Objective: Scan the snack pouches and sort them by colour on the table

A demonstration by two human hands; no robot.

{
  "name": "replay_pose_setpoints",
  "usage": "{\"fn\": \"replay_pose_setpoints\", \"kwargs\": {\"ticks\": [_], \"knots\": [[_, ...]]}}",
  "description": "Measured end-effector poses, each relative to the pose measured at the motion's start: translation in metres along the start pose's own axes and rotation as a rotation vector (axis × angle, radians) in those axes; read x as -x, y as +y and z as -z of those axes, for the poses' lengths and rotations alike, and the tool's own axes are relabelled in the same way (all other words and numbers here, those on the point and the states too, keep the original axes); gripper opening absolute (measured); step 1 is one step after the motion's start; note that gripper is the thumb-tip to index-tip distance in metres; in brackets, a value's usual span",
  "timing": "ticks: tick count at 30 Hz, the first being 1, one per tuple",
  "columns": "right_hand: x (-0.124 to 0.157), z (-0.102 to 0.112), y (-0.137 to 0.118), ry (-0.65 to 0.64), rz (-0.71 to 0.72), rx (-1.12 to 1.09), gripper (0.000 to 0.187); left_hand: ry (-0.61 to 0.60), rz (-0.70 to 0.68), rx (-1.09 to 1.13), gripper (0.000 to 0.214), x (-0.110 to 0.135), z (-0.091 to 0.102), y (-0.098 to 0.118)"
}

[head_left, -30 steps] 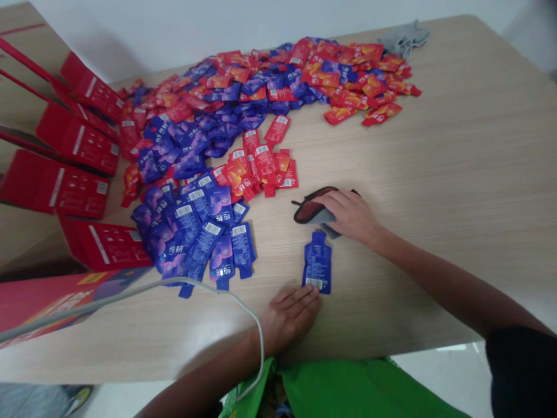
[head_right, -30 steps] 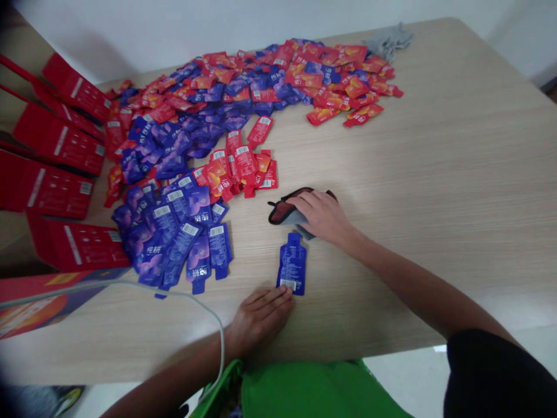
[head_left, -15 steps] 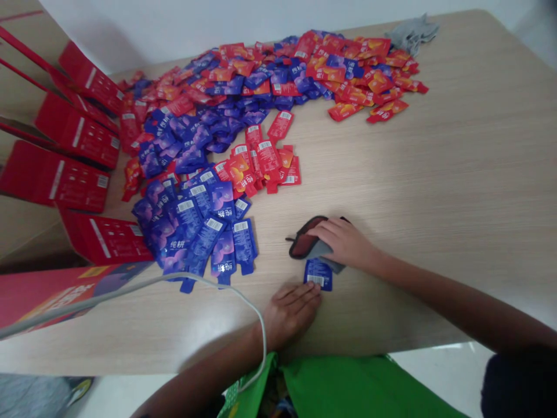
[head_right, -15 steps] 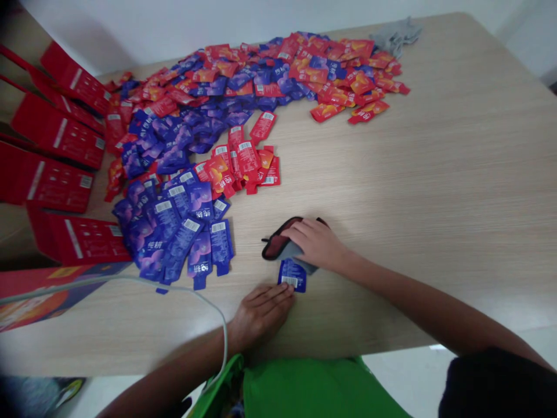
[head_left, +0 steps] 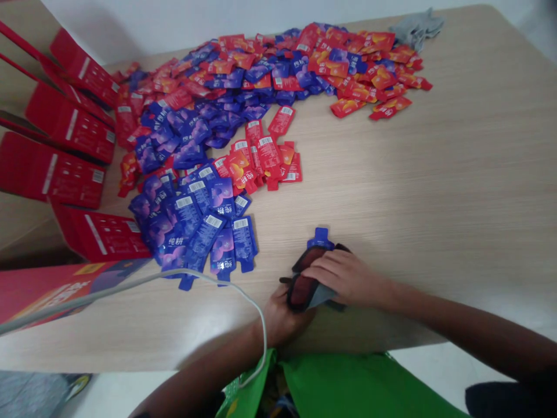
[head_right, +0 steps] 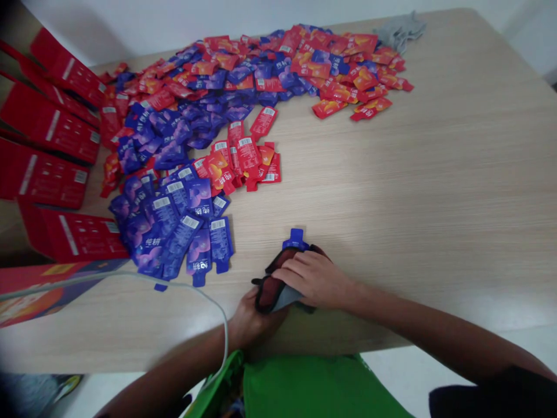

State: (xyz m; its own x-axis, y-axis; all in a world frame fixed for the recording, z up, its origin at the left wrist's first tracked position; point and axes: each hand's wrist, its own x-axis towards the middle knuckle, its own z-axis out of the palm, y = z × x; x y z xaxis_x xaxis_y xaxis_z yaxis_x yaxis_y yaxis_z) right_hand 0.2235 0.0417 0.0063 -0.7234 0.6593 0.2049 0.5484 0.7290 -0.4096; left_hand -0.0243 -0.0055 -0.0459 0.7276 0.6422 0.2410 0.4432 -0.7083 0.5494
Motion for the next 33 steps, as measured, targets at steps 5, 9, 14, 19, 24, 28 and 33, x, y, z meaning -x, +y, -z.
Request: {"fn": "replay_pose_setpoints", "kwargs": {"ticks": [5, 9, 14, 19, 24, 28, 33], "knots": [[-0.014, -0.021, 0.040, 0.004, -0.113, 0.073, 0.042, 0.019, -0.108, -0.051, 0.031, -0.001, 0.003, 0.001], [-0.039, 0.009, 0.088, 0.086, -0.187, 0.221, 0.045, 0.045, -0.147, -0.116, 0.029, -0.003, 0.007, 0.002], [-0.038, 0.046, 0.075, 0.375, -0.269, 0.221, 0.046, 0.070, -0.157, -0.111, 0.029, -0.004, 0.008, 0.002], [-0.009, 0.019, 0.009, 0.187, -0.059, 0.030, 0.041, 0.061, -0.106, -0.099, 0.026, -0.003, 0.001, 0.000], [0.004, -0.027, 0.002, 0.010, -0.056, -0.002, 0.033, 0.012, -0.070, -0.090, 0.025, 0.000, -0.003, -0.002], [-0.013, -0.022, 0.035, 0.028, -0.114, 0.050, 0.040, 0.057, -0.128, -0.080, 0.028, -0.002, 0.003, 0.000], [-0.038, 0.004, 0.083, 0.076, -0.221, 0.194, 0.049, 0.090, -0.144, -0.087, 0.024, -0.009, 0.012, 0.005]]}}
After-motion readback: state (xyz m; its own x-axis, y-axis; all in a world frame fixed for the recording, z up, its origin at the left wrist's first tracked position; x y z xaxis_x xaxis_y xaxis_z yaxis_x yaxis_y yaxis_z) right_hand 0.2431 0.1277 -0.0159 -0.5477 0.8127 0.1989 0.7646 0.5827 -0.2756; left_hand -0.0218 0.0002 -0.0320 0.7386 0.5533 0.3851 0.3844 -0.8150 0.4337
